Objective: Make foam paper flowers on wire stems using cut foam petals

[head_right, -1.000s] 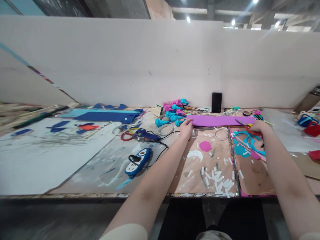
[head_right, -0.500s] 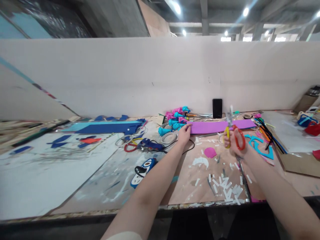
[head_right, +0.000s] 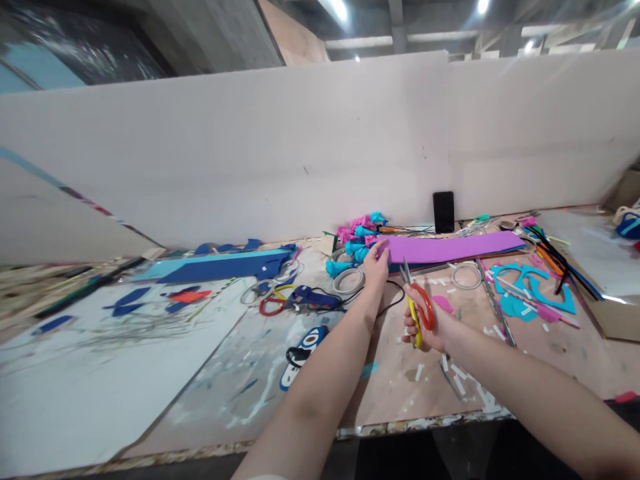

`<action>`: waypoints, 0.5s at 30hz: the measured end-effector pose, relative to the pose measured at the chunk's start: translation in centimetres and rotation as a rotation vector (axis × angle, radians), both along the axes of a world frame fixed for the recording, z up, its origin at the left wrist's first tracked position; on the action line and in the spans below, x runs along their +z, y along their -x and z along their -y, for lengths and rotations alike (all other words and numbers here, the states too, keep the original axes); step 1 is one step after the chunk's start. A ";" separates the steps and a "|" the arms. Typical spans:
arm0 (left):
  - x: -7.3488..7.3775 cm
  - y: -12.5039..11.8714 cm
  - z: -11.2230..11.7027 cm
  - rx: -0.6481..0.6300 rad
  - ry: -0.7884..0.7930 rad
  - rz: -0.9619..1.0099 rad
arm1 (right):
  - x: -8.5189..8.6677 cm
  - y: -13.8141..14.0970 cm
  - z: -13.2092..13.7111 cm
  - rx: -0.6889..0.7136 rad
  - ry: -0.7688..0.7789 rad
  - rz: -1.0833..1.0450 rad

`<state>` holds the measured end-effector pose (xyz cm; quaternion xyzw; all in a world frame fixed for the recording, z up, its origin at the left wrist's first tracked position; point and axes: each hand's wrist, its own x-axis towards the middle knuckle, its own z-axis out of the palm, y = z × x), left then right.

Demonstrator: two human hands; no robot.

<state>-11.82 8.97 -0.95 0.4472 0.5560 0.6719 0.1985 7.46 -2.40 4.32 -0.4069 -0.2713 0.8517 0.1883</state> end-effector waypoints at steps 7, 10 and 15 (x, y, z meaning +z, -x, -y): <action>0.4 -0.1 0.7 -0.011 0.005 0.033 | 1.0 2.1 -0.5 -0.004 -0.015 0.087; 0.6 -0.1 0.8 -0.013 -0.001 0.028 | 1.4 2.9 -1.0 -0.027 -0.031 0.086; 0.6 0.1 0.8 -0.009 -0.020 0.023 | 1.3 3.8 -1.6 -0.048 -0.025 0.120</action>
